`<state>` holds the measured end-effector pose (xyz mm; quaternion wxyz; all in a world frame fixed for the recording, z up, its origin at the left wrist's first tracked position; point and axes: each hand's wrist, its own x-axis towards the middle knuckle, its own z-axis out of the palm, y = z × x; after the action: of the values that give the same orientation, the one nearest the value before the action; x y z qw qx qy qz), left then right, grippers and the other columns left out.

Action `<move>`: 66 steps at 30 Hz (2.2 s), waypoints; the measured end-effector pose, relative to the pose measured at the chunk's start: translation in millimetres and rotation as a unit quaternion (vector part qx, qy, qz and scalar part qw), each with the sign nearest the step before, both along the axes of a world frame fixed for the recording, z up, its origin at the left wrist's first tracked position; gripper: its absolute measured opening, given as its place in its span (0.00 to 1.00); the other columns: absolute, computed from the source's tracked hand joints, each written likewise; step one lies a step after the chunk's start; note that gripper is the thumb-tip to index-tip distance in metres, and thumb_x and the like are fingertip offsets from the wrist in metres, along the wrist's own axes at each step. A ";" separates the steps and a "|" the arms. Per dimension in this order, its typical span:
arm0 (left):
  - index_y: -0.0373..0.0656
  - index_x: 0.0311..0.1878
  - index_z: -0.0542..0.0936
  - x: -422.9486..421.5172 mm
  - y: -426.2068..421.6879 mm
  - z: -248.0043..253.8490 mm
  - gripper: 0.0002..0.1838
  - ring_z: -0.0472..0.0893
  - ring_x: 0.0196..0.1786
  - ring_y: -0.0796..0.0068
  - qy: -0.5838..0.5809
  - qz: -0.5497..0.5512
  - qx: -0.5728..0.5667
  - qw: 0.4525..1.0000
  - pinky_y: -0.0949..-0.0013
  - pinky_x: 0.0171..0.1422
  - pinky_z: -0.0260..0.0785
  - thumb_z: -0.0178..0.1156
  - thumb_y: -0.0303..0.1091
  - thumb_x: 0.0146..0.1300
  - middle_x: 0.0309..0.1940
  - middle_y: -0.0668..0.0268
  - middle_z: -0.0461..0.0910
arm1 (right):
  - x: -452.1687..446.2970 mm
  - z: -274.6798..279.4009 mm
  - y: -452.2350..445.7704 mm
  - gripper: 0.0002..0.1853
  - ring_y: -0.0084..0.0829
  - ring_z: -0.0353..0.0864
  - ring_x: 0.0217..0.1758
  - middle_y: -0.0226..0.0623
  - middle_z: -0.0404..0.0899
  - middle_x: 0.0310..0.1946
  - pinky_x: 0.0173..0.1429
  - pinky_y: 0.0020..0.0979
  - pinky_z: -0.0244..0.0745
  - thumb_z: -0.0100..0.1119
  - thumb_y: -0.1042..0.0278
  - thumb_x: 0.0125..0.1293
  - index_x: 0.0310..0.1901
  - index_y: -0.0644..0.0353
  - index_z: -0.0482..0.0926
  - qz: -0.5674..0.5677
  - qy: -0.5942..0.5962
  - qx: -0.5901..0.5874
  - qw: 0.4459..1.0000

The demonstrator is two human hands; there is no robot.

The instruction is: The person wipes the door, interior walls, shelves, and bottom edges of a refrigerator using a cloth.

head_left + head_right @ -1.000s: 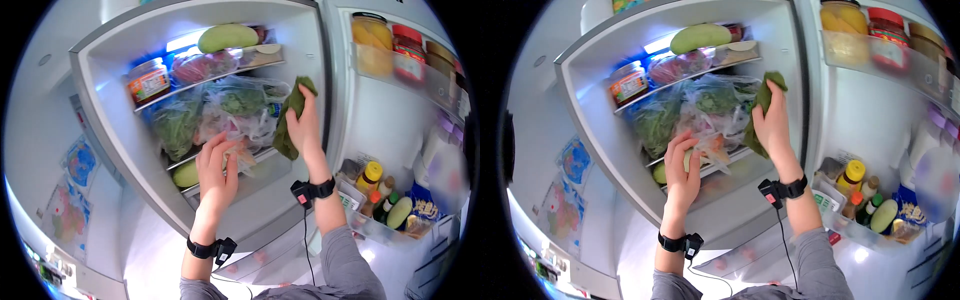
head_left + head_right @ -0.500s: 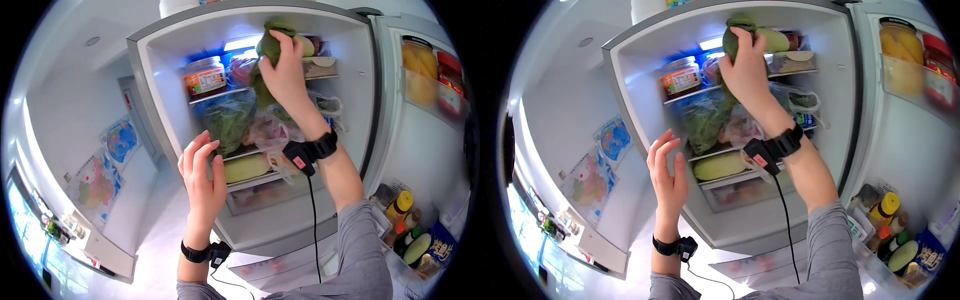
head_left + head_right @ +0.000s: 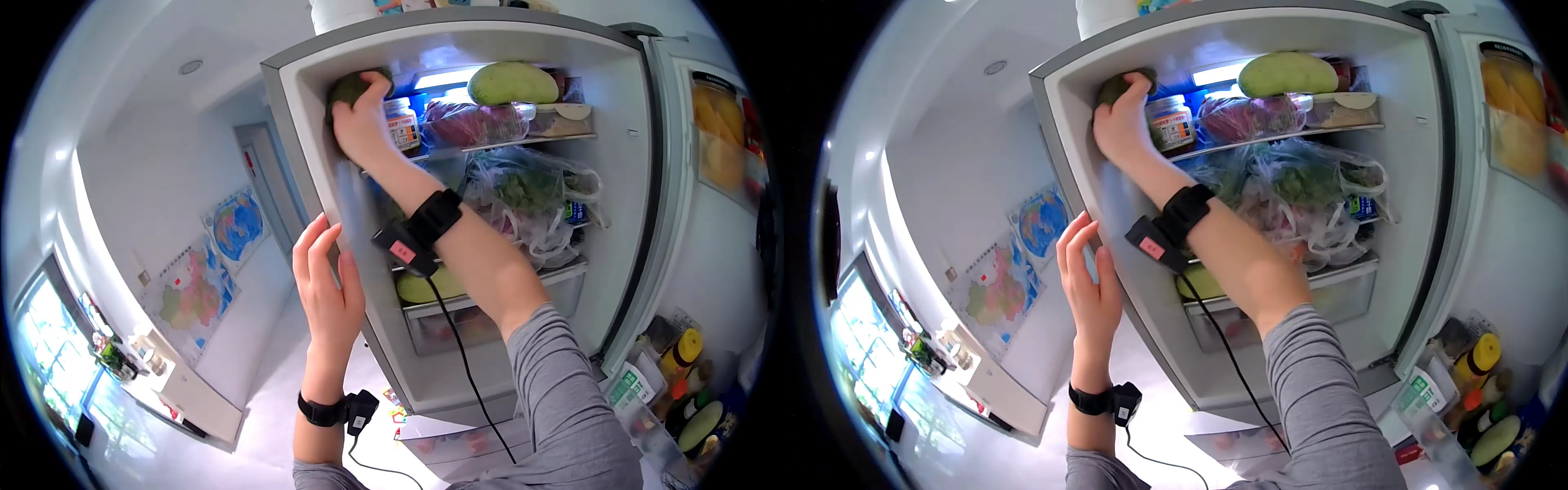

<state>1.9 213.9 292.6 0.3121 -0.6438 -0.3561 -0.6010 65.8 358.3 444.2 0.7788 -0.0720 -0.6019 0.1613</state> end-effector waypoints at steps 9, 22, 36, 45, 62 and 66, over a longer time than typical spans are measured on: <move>0.36 0.55 0.73 -6.2 -6.6 -0.9 0.15 0.69 0.64 0.51 0.049 0.037 -0.039 0.997 0.57 0.67 0.61 0.51 0.23 0.65 0.61 0.50 0.70 | 24.9 4.9 5.1 0.27 0.54 0.68 0.60 0.65 0.63 0.54 0.66 0.43 0.60 0.45 0.79 0.58 0.61 0.68 0.52 0.000 0.123 -0.098 0.988; 0.36 0.57 0.71 -24.1 -5.9 -4.0 0.17 0.72 0.63 0.51 0.074 -0.027 -0.034 0.996 0.57 0.65 0.65 0.48 0.20 0.65 0.61 0.51 0.70 | 75.4 4.5 -60.4 0.23 0.30 0.72 0.41 0.45 0.68 0.45 0.47 0.31 0.72 0.52 0.79 0.59 0.55 0.63 0.58 0.022 0.148 0.156 0.976; 0.35 0.58 0.69 -27.3 -11.3 -5.1 0.15 0.72 0.62 0.52 0.050 -0.077 -0.079 0.993 0.59 0.66 0.64 0.45 0.22 0.69 0.61 0.50 0.70 | 17.7 -4.3 -42.4 0.24 0.49 0.67 0.60 0.59 0.64 0.57 0.65 0.39 0.61 0.51 0.69 0.64 0.61 0.61 0.59 0.151 0.007 0.049 0.987; 0.34 0.61 0.66 -22.1 4.0 -18.5 0.16 0.70 0.65 0.56 0.001 -0.104 -0.059 0.993 0.57 0.68 0.64 0.42 0.24 0.72 0.63 0.49 0.68 | 12.0 -98.6 -58.8 0.29 0.59 0.64 0.63 0.63 0.62 0.60 0.66 0.43 0.61 0.51 0.70 0.68 0.69 0.63 0.56 0.015 -0.131 0.100 0.986; 0.36 0.64 0.63 -39.1 -10.7 -28.2 0.18 0.70 0.65 0.58 -0.014 -0.051 -0.006 0.999 0.57 0.68 0.62 0.41 0.29 0.73 0.65 0.50 0.65 | 10.1 -46.6 -31.0 0.54 0.63 0.54 0.72 0.66 0.46 0.69 0.72 0.47 0.57 0.58 0.30 0.57 0.74 0.54 0.44 0.004 -0.249 -0.034 0.968; 0.37 0.65 0.61 -37.9 -10.0 -31.9 0.19 0.71 0.65 0.59 -0.010 -0.026 -0.028 0.999 0.58 0.69 0.59 0.38 0.35 0.77 0.66 0.53 0.66 | 2.1 -83.1 -34.0 0.54 0.63 0.52 0.72 0.65 0.46 0.69 0.72 0.48 0.55 0.58 0.33 0.58 0.74 0.56 0.43 -0.022 -0.235 -0.065 0.969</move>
<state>-36.0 203.9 260.7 0.2749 -0.6550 -0.3588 -0.6055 67.8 324.2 361.2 0.6123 -0.1718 -0.7548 0.1610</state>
